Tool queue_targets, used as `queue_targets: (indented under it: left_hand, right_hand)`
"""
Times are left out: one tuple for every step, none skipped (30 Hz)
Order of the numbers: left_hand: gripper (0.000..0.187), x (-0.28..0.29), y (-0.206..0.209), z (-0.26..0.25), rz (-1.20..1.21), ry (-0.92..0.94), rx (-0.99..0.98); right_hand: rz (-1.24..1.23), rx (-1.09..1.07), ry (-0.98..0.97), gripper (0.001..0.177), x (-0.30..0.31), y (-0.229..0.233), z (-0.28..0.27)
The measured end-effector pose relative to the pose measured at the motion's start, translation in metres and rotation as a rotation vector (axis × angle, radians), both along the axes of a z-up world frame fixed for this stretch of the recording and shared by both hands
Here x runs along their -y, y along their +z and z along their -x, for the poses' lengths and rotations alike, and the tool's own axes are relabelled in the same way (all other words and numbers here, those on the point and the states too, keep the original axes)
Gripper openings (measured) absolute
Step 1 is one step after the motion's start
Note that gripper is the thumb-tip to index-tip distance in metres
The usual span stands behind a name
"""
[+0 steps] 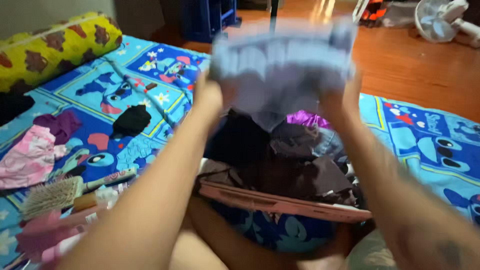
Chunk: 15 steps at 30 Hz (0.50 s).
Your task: The person folds and places various clothing items into a pink suitcase. They handle denim shorts, a dark brown shirt, a dark patterned top, and a light blue towel, arranging them inside the suitcase.
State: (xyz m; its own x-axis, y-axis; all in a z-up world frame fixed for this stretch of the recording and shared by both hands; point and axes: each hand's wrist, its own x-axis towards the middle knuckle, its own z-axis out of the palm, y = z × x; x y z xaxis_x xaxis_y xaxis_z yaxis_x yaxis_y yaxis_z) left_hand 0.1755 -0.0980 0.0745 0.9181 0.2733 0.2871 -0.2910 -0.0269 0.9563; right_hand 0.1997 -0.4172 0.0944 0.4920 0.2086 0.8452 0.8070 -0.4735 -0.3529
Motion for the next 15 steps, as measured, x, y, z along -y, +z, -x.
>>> queue_targets:
  left_hand:
    - [0.033,0.003,-0.029,0.026,0.183,-0.092,-0.077]
    - [0.033,0.006,-0.054,0.053,0.364,-0.169,-0.159]
    - [0.033,0.007,-0.074,0.078,0.223,-0.2,-0.147]
    - [0.039,0.002,-0.089,0.101,-0.016,-0.199,-0.1]
    - [0.047,-0.004,-0.096,0.117,-0.255,-0.197,-0.051]
    - [0.047,-0.005,-0.096,0.122,-0.295,-0.224,-0.092]
    - [0.047,-0.007,-0.093,0.128,-0.335,-0.252,-0.133]
    - [0.048,-0.007,-0.089,0.134,-0.375,-0.28,-0.175]
    - [0.055,-0.006,-0.083,0.137,-0.435,-0.277,-0.165]
    - [0.063,-0.004,-0.076,0.14,-0.495,-0.275,-0.156]
    - [0.07,-0.002,-0.07,0.143,-0.554,-0.272,-0.148]
    - [0.073,0.001,-0.067,0.147,-0.56,-0.226,-0.159]
    - [0.076,0.002,-0.065,0.153,-0.565,-0.181,-0.171]
    - [0.078,0.002,-0.064,0.156,-0.569,-0.133,-0.184]
    - [0.069,0.002,-0.064,0.16,-0.52,-0.156,-0.137]
  right_hand:
    - [-0.1,-0.166,0.082,0.024,0.011,-0.04,0.03]
    - [-0.147,-0.473,-0.182,0.026,0.004,-0.067,0.036]
    - [0.112,-0.154,-0.116,0.024,0.01,-0.092,0.054]
    - [-0.115,-0.227,0.088,0.036,0.013,-0.12,0.082]
    - [-0.203,-0.573,0.013,0.03,0.014,-0.133,0.096]
    - [-0.286,-0.916,-0.059,0.026,0.014,-0.136,0.1]
    - [-0.316,-0.956,0.006,0.026,0.013,-0.134,0.104]
    - [-0.345,-0.996,0.072,0.027,0.011,-0.129,0.111]
    - [-0.375,-1.035,0.138,0.028,0.009,-0.121,0.119]
    - [-0.297,-0.998,0.134,0.033,0.006,-0.112,0.125]
    - [-0.221,-0.961,0.13,0.038,0.002,-0.102,0.13]
    - [-0.143,-0.924,0.127,0.044,0.001,-0.093,0.136]
    - [-0.143,-0.941,0.135,0.047,0.001,-0.085,0.142]
    - [-0.142,-0.959,0.146,0.049,0.0,-0.08,0.146]
    - [-0.141,-0.977,0.157,0.052,-0.001,-0.076,0.149]
